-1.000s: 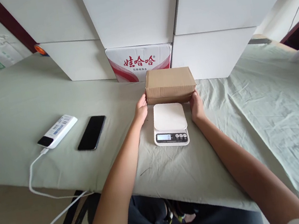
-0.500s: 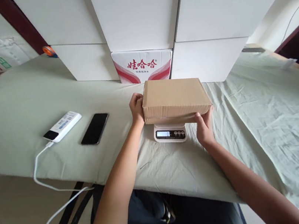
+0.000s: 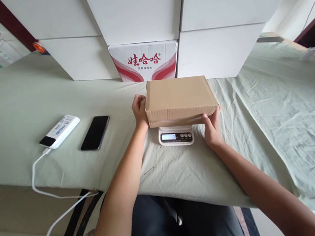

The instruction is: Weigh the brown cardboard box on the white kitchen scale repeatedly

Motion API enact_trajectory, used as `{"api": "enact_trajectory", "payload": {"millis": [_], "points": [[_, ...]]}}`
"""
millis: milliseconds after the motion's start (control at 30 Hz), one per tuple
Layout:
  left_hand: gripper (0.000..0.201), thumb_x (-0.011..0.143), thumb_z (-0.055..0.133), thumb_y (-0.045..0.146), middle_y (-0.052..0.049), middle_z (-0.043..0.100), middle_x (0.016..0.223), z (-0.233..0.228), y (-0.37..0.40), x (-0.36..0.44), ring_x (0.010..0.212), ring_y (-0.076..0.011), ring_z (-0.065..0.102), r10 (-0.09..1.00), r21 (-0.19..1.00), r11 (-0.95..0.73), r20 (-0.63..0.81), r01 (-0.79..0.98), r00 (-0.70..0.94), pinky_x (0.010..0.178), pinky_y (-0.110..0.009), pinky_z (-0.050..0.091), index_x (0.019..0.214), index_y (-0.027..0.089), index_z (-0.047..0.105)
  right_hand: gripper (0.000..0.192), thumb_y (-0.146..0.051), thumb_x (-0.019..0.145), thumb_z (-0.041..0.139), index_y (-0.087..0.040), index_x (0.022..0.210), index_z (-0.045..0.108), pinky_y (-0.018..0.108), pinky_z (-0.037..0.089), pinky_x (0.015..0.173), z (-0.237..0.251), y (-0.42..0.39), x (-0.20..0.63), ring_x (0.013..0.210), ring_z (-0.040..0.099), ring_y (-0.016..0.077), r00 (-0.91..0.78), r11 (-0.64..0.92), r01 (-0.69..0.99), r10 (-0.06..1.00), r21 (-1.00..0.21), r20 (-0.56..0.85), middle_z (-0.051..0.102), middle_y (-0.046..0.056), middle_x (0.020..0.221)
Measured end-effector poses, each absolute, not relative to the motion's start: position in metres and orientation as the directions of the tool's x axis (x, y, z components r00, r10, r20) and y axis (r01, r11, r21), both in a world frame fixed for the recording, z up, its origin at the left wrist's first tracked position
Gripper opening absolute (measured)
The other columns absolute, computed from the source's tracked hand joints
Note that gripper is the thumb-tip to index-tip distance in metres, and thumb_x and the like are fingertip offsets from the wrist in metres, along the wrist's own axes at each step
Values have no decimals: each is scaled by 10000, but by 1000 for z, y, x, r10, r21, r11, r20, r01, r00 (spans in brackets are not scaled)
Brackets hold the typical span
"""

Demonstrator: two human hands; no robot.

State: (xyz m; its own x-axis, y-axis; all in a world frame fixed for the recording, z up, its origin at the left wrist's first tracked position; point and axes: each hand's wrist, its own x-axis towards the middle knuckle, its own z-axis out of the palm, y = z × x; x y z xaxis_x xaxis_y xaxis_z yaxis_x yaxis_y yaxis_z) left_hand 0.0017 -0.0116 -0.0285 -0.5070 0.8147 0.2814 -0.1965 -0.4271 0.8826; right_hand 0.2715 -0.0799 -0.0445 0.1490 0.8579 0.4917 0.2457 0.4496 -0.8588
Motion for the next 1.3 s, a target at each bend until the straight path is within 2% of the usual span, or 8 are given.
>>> {"api": "enact_trajectory", "payload": {"millis": [233, 367, 500, 600, 733, 900, 1167, 1300], "points": [[365, 967, 781, 333, 26, 493, 670, -30, -10, 0, 675, -148, 564, 808, 889, -417, 267, -190, -525, 628, -268, 435, 703, 225, 553, 773, -799, 968, 622, -370, 1605, 530, 695, 207, 1443, -46, -83, 269, 1624, 390, 358, 151, 438, 232, 866, -869, 477, 506, 113, 1558], [407, 966, 806, 353, 30, 478, 663, -30, -8, -1, 673, -141, 556, 831, 878, -400, 227, -263, -508, 621, -261, 428, 695, 222, 533, 746, -761, 971, 643, -363, 1597, 556, 675, 254, 1431, -50, -81, 272, 1611, 400, 358, 145, 442, 239, 864, -865, 482, 502, 110, 1526], [401, 946, 832, 323, 35, 481, 659, -30, -6, 0, 651, -134, 523, 808, 860, -419, 206, -292, -552, 618, -279, 392, 693, 218, 539, 779, -795, 937, 640, -378, 1591, 567, 697, 354, 1355, -59, -74, 279, 1515, 495, 373, 159, 476, 193, 848, -858, 506, 543, 95, 1480], [398, 952, 820, 296, 45, 430, 623, -33, -3, -1, 597, -128, 453, 794, 855, -408, 159, -321, -586, 597, -297, 351, 691, 219, 530, 780, -805, 931, 599, -397, 1594, 554, 641, 452, 1277, -65, -67, 282, 1430, 565, 346, 231, 490, 101, 835, -866, 500, 564, 73, 1437], [417, 996, 774, 316, 60, 359, 611, -40, 3, -6, 547, -115, 353, 808, 852, -377, 111, -363, -579, 567, -290, 305, 694, 224, 500, 589, -739, 938, 598, -355, 1380, 664, 487, 564, 1095, -63, -62, 278, 1202, 634, 266, 383, 462, -17, 822, -887, 421, 592, 35, 1189], [409, 1038, 750, 291, 65, 411, 625, -47, 10, -9, 573, -107, 383, 869, 879, -297, 86, -374, -487, 625, -298, 352, 722, 221, 499, 384, -643, 956, 637, -299, 1124, 671, 341, 559, 905, -56, -64, 273, 1028, 614, 195, 388, 413, -82, 851, -907, 353, 605, 7, 1077], [391, 956, 825, 331, 64, 487, 636, -49, 13, -8, 573, -116, 455, 889, 888, -280, 96, -364, -449, 612, -282, 369, 695, 219, 556, 315, -577, 928, 653, -285, 1043, 624, 307, 532, 843, -49, -68, 269, 959, 595, 168, 423, 394, -105, 849, -913, 317, 595, -6, 1033], [508, 950, 846, 391, 59, 428, 620, -50, 15, -11, 563, -109, 415, 875, 883, -301, 106, -360, -472, 579, -276, 370, 642, 222, 478, 223, -447, 906, 698, -289, 1030, 603, 278, 535, 812, -50, -64, 273, 890, 593, 133, 473, 366, -151, 842, -919, 258, 574, -33, 991]]}}
